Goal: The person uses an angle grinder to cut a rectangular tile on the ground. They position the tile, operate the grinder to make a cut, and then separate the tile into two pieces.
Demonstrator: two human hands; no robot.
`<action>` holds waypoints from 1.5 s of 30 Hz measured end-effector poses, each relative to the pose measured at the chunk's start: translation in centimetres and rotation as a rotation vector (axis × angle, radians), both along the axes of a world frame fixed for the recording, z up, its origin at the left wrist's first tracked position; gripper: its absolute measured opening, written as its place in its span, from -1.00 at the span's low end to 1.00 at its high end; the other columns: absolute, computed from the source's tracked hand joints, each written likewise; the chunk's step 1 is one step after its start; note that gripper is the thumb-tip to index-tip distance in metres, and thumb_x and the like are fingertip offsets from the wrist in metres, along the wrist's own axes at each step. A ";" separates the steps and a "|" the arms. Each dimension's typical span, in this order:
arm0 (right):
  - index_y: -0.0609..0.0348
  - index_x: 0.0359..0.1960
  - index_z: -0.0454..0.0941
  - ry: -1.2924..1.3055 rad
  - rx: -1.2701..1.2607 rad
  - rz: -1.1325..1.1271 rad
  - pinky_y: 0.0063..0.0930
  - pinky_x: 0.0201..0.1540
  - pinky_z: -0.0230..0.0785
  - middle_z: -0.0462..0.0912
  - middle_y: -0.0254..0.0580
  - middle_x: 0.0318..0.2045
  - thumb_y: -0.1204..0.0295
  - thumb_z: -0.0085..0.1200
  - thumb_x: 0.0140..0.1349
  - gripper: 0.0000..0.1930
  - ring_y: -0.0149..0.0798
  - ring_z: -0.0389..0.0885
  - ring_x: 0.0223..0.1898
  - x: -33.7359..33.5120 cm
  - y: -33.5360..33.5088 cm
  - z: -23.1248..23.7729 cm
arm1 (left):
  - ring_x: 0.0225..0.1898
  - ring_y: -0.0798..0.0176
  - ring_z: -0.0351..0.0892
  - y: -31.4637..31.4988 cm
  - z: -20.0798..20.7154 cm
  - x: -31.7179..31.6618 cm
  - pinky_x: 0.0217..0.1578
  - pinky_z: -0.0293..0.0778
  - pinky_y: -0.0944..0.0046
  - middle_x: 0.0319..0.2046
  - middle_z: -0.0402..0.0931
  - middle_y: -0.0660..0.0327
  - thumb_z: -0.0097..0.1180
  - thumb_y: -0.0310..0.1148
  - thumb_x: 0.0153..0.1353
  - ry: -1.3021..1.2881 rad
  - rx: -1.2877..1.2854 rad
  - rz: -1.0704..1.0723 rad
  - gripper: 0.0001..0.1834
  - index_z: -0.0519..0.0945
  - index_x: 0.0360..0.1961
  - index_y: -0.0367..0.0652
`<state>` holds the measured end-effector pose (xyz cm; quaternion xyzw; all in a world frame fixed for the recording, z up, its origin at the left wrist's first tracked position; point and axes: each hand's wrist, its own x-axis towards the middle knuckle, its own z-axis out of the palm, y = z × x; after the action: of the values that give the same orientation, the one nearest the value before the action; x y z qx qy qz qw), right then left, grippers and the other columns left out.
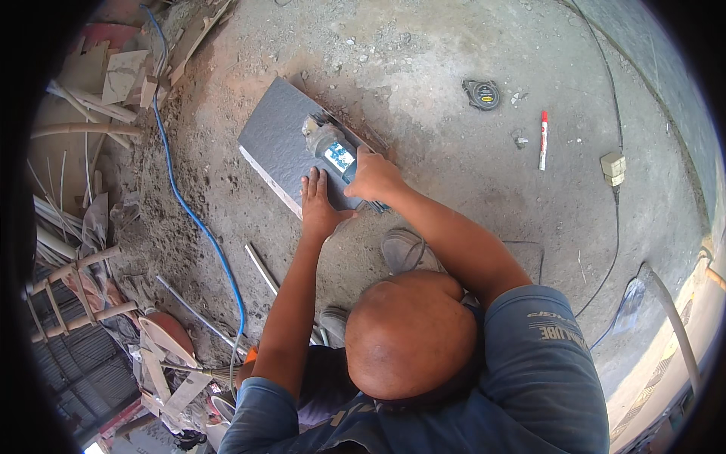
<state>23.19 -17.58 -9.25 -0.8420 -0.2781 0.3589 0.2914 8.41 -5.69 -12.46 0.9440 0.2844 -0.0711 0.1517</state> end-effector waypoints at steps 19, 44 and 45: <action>0.42 0.29 0.19 0.010 -0.026 0.003 -0.17 0.08 0.48 0.61 0.28 -0.03 0.21 0.37 -0.22 -0.01 0.13 0.61 0.04 -0.3 -1.1 0.1 | 0.47 -0.22 -0.11 -0.1 0.1 0.0 0.42 -0.02 -0.07 0.46 -0.03 -0.06 0.65 -0.10 -0.54 -0.016 0.002 0.003 0.39 0.15 0.41 -0.23; 0.37 0.21 0.24 0.006 -0.045 0.000 -0.15 0.02 0.51 0.63 0.25 -0.07 0.23 0.37 -0.24 -0.08 0.15 0.64 -0.03 -1.2 -2.8 0.4 | 0.48 -0.22 -0.13 0.0 -0.1 -0.1 0.42 -0.02 -0.10 0.46 -0.04 -0.05 0.65 -0.09 -0.53 -0.013 0.011 0.001 0.40 0.13 0.41 -0.23; 0.37 0.21 0.24 0.006 -0.046 0.000 -0.15 0.02 0.51 0.63 0.25 -0.07 0.23 0.37 -0.24 -0.08 0.15 0.64 -0.03 -1.2 -2.8 0.4 | 0.48 -0.22 -0.13 0.0 -0.1 -0.1 0.42 -0.02 -0.09 0.46 -0.04 -0.05 0.65 -0.09 -0.52 -0.017 0.011 0.000 0.39 0.13 0.41 -0.23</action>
<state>21.99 -20.41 -8.86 -0.8473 -0.2691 0.3677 0.2729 8.30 -5.67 -12.55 0.9454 0.2834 -0.0616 0.1487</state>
